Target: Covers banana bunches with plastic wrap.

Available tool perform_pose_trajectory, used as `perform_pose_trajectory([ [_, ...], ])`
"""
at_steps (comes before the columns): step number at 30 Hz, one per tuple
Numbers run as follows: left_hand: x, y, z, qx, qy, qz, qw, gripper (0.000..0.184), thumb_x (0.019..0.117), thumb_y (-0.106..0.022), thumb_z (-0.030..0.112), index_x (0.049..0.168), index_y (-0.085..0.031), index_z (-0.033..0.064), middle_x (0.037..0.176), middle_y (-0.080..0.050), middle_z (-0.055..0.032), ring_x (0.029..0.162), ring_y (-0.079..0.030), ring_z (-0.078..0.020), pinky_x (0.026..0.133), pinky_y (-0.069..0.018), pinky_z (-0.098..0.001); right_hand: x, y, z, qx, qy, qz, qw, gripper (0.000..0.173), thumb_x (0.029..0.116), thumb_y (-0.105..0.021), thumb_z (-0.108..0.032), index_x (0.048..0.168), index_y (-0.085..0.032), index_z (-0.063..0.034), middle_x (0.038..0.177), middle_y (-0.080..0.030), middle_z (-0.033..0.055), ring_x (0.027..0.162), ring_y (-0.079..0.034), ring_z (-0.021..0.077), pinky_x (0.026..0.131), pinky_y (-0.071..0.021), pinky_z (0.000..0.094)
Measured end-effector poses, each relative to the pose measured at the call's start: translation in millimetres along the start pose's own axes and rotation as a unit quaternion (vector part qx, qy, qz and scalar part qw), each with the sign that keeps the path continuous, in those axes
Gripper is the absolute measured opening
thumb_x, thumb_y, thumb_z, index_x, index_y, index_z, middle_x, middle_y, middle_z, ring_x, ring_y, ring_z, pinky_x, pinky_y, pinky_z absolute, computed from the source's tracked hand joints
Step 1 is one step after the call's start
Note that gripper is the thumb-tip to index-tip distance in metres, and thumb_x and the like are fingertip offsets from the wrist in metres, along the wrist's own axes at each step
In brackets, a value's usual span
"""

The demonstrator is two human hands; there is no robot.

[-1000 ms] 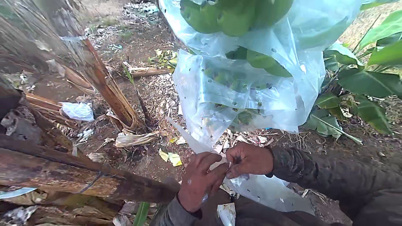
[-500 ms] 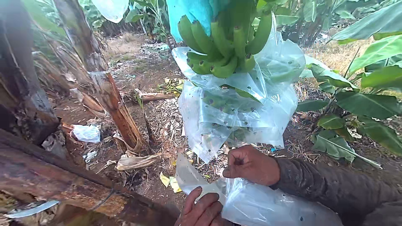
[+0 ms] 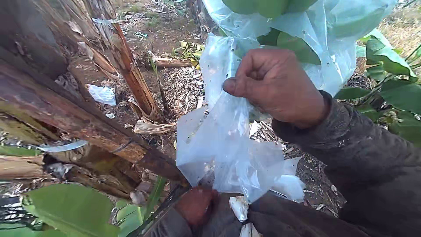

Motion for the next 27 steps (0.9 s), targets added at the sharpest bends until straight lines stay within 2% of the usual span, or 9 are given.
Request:
perform_pose_trajectory([
  [3, -47.3, 122.0, 21.6, -0.106, -0.103, 0.351, 0.924, 0.027, 0.0959, -0.069, 0.035, 0.118, -0.069, 0.0194, 0.110, -0.070, 0.0006, 0.100, -0.069, -0.0137, 0.088, -0.0605, -0.0388, -4.0, -25.8, 2.4, -0.057, 0.001, -0.109, 0.992, 0.018, 0.0961, -0.071, -0.014, 0.082, -0.061, -0.0072, 0.063, -0.054, -0.0039, 0.052, -0.049, 0.0018, 0.045, -0.0415, 0.0162],
  [6, -81.7, 199.8, 29.7, -0.013, -0.038, 0.616, 0.787, 0.064, 0.0815, -0.082, 0.047, 0.133, -0.058, 0.0179, 0.128, -0.062, -0.0059, 0.118, -0.060, -0.0229, 0.097, -0.0526, -0.0457, -18.1, -46.8, 2.8, -0.078, -0.001, -0.167, 0.983, 0.018, 0.0939, -0.074, -0.015, 0.083, -0.062, -0.0076, 0.065, -0.053, -0.0034, 0.054, -0.049, 0.0033, 0.047, -0.0422, 0.0177],
  [8, -52.5, 221.3, 28.6, 0.050, -0.006, 0.607, 0.793, 0.065, 0.0844, -0.079, 0.048, 0.136, -0.057, 0.0155, 0.134, -0.057, -0.0093, 0.125, -0.055, -0.0274, 0.102, -0.0486, -0.0495, -24.6, -51.9, -2.8, -0.092, 0.007, -0.177, 0.980, 0.019, 0.0915, -0.077, -0.015, 0.081, -0.063, -0.0083, 0.062, -0.054, -0.0030, 0.051, -0.050, 0.0046, 0.043, -0.0447, 0.0193],
  [13, -29.5, 263.4, 24.5, 0.019, -0.054, 0.518, 0.853, 0.030, 0.1037, -0.047, 0.023, 0.124, -0.069, 0.0156, 0.114, -0.071, 0.0012, 0.104, -0.067, -0.0093, 0.091, -0.0577, -0.0337, -26.6, -14.3, -14.6, -0.181, 0.024, -0.122, 0.976, 0.015, 0.0902, -0.077, -0.018, 0.089, -0.064, -0.0117, 0.073, -0.061, -0.0042, 0.059, -0.057, 0.0029, 0.051, -0.0519, 0.0191],
  [17, -57.7, 320.4, 39.1, 0.101, -0.072, 0.501, 0.856, 0.033, 0.1015, -0.045, 0.025, 0.127, -0.066, 0.0202, 0.102, -0.070, 0.0043, 0.087, -0.066, -0.0071, 0.075, -0.0573, -0.0332, -46.2, -11.1, 34.7, -0.310, -0.061, -0.170, 0.933, 0.017, 0.0925, -0.069, -0.019, 0.106, -0.065, -0.0089, 0.086, -0.065, 0.0043, 0.075, -0.064, 0.0162, 0.067, -0.0556, 0.0394],
  [20, -67.9, 360.3, 15.5, 0.155, -0.078, 0.465, 0.868, 0.032, 0.1030, -0.048, 0.032, 0.128, -0.067, 0.0234, 0.102, -0.071, 0.0052, 0.083, -0.068, -0.0084, 0.071, -0.0600, -0.0351, -44.1, 19.2, 36.5, -0.310, -0.058, -0.132, 0.940, 0.007, 0.0937, -0.063, -0.011, 0.096, -0.069, -0.0091, 0.073, -0.061, 0.0008, 0.061, -0.057, 0.0108, 0.056, -0.0512, 0.0323],
  [23, -80.7, 383.0, 22.5, 0.233, 0.005, 0.502, 0.833, 0.042, 0.1016, -0.050, 0.044, 0.138, -0.059, 0.0262, 0.122, -0.067, -0.0003, 0.104, -0.067, -0.0183, 0.084, -0.0568, -0.0487, -32.5, 45.1, 8.1, -0.293, -0.042, -0.050, 0.954, 0.009, 0.0964, -0.062, -0.013, 0.095, -0.071, -0.0134, 0.070, -0.062, -0.0054, 0.056, -0.056, 0.0030, 0.050, -0.0497, 0.0228],
  [25, -88.3, 378.3, 78.5, 0.234, -0.004, 0.576, 0.783, 0.068, 0.0913, -0.064, 0.057, 0.148, -0.049, 0.0215, 0.142, -0.056, -0.0063, 0.128, -0.055, -0.0246, 0.103, -0.0471, -0.0498, -21.3, 42.7, -3.6, -0.277, -0.037, -0.034, 0.960, 0.011, 0.0981, -0.061, -0.012, 0.096, -0.072, -0.0124, 0.072, -0.064, -0.0042, 0.057, -0.058, 0.0046, 0.050, -0.0513, 0.0239],
  [27, -65.4, 358.7, 145.5, 0.250, -0.075, 0.598, 0.758, 0.090, 0.0806, -0.077, 0.056, 0.151, -0.042, 0.0118, 0.145, -0.049, -0.0169, 0.132, -0.049, -0.0342, 0.105, -0.0421, -0.0525, -12.2, 32.4, -14.4, -0.280, -0.016, -0.041, 0.959, 0.014, 0.0979, -0.058, -0.012, 0.097, -0.072, -0.0118, 0.071, -0.063, -0.0049, 0.057, -0.057, 0.0036, 0.049, -0.0492, 0.0231],
])
Point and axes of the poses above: each hand's wrist, its own x-axis towards the middle knuckle, its own y-axis out of the back of the hand, z = x × y, the point moved 10 cm from there along x, towards the middle knuckle
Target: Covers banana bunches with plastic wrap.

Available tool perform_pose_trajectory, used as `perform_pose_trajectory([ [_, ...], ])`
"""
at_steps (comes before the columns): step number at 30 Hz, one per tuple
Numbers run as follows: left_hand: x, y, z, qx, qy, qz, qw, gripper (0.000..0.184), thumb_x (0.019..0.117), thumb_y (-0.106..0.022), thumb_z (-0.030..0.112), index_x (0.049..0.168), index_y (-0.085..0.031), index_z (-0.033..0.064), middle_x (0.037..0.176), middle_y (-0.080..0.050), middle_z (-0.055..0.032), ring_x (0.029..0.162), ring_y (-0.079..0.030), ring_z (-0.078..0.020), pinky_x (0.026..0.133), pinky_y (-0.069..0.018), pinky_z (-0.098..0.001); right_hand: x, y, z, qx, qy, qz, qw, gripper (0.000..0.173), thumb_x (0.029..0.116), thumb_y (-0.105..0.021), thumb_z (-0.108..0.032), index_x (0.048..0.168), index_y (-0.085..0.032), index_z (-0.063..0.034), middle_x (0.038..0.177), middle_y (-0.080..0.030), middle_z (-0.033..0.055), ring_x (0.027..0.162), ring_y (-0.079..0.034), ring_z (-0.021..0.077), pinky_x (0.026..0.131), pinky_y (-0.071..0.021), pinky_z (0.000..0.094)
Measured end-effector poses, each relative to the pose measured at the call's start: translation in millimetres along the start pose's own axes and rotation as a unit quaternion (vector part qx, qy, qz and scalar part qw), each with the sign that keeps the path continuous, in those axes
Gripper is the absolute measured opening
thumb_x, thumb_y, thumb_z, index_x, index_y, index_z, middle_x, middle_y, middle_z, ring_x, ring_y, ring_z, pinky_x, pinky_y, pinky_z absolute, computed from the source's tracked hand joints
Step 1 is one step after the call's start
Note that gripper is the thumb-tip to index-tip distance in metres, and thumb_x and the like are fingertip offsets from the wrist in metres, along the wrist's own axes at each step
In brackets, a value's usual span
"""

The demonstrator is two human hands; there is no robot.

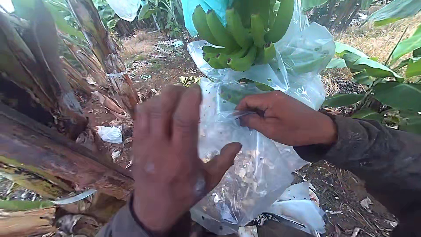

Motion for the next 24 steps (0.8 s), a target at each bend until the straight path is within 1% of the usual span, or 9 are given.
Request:
perform_pose_trajectory([
  [2, 0.3, -34.1, 15.6, 0.020, -0.031, -0.027, 0.999, 0.077, 0.0868, -0.073, 0.037, 0.151, -0.043, 0.0081, 0.140, -0.055, -0.0202, 0.125, -0.055, -0.0397, 0.097, -0.0475, -0.0566, 2.3, 3.5, -16.2, -0.036, 0.037, -0.007, 0.999, 0.014, 0.0965, -0.059, -0.013, 0.096, -0.072, -0.0126, 0.070, -0.061, -0.0072, 0.057, -0.055, 0.0010, 0.048, -0.0464, 0.0207],
  [4, -7.1, -60.7, -22.3, 0.054, -0.003, -0.071, 0.996, 0.054, 0.0902, -0.061, 0.021, 0.142, -0.054, 0.0093, 0.119, -0.065, -0.0170, 0.102, -0.067, -0.0381, 0.075, -0.0554, -0.0568, 1.0, 20.7, -29.2, -0.109, 0.089, -0.004, 0.990, 0.013, 0.0908, -0.060, -0.014, 0.097, -0.072, -0.0150, 0.073, -0.062, -0.0091, 0.061, -0.056, -0.0002, 0.052, -0.0488, 0.0207],
  [8, -4.2, -53.5, -91.6, 0.024, 0.088, -0.142, 0.986, 0.030, 0.1012, -0.048, 0.030, 0.124, -0.065, 0.0209, 0.103, -0.068, -0.0042, 0.080, -0.069, -0.0246, 0.062, -0.0561, -0.0532, -6.3, 74.8, -32.8, -0.271, 0.137, -0.024, 0.953, 0.018, 0.0903, -0.059, -0.011, 0.105, -0.070, -0.0108, 0.089, -0.064, -0.0001, 0.077, -0.062, 0.0113, 0.067, -0.0539, 0.0303],
  [13, 59.4, -29.6, -89.8, -0.077, 0.000, -0.185, 0.980, 0.022, 0.1031, -0.052, 0.035, 0.112, -0.067, 0.0215, 0.079, -0.068, 0.0041, 0.061, -0.065, -0.0110, 0.051, -0.0559, -0.0388, 12.3, 150.4, 6.0, -0.351, 0.007, -0.041, 0.935, 0.008, 0.0955, -0.064, -0.014, 0.101, -0.068, -0.0127, 0.081, -0.064, 0.0018, 0.070, -0.061, 0.0170, 0.062, -0.0510, 0.0452],
  [16, 113.3, -35.7, -80.9, -0.094, -0.098, -0.273, 0.952, 0.020, 0.0975, -0.055, 0.030, 0.109, -0.069, 0.0215, 0.080, -0.068, 0.0064, 0.067, -0.065, -0.0078, 0.059, -0.0576, -0.0401, 21.2, 174.9, 35.4, -0.288, -0.057, -0.041, 0.955, 0.007, 0.0977, -0.066, -0.020, 0.102, -0.071, -0.0173, 0.082, -0.068, -0.0042, 0.069, -0.064, 0.0087, 0.065, -0.0563, 0.0368],
  [18, 132.1, -31.3, -74.1, -0.093, -0.097, -0.224, 0.965, 0.030, 0.0956, -0.059, 0.041, 0.111, -0.070, 0.0172, 0.087, -0.070, 0.0008, 0.075, -0.068, -0.0126, 0.063, -0.0570, -0.0469, 24.0, 167.2, 40.5, -0.224, -0.059, -0.045, 0.972, 0.011, 0.1002, -0.064, -0.024, 0.096, -0.072, -0.0174, 0.075, -0.069, -0.0066, 0.063, -0.065, 0.0042, 0.059, -0.0585, 0.0279],
  [21, 123.4, -26.1, 7.2, -0.030, -0.064, -0.126, 0.989, 0.072, 0.0830, -0.069, 0.067, 0.136, -0.058, 0.0193, 0.118, -0.066, -0.0027, 0.101, -0.068, -0.0194, 0.077, -0.0587, -0.0457, 28.0, 138.4, 22.6, -0.184, -0.033, -0.066, 0.980, 0.025, 0.1046, -0.057, -0.027, 0.087, -0.073, -0.0181, 0.065, -0.064, -0.0097, 0.054, -0.058, -0.0004, 0.048, -0.0496, 0.0202],
  [22, 112.5, -39.3, 33.2, -0.014, -0.089, -0.116, 0.989, 0.080, 0.0805, -0.074, 0.057, 0.143, -0.052, 0.0130, 0.125, -0.062, -0.0108, 0.105, -0.065, -0.0301, 0.077, -0.0561, -0.0521, 27.5, 128.2, 13.9, -0.175, -0.011, -0.077, 0.981, 0.025, 0.1044, -0.057, -0.025, 0.086, -0.073, -0.0171, 0.063, -0.061, -0.0099, 0.052, -0.055, -0.0014, 0.046, -0.0459, 0.0184],
  [24, 97.1, -69.3, 39.5, 0.032, -0.122, -0.104, 0.987, 0.060, 0.0868, -0.071, 0.031, 0.139, -0.054, 0.0061, 0.114, -0.064, -0.0170, 0.091, -0.067, -0.0386, 0.063, -0.0548, -0.0549, 23.9, 119.2, 0.0, -0.190, 0.031, -0.091, 0.977, 0.022, 0.1015, -0.060, -0.022, 0.084, -0.071, -0.0162, 0.060, -0.055, -0.0104, 0.049, -0.048, -0.0028, 0.042, -0.0386, 0.0165],
])
Point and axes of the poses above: each hand's wrist, its own x-axis towards the middle knuckle, its own y-axis out of the back of the hand, z = x × y, the point moved 10 cm from there along x, towards the middle knuckle
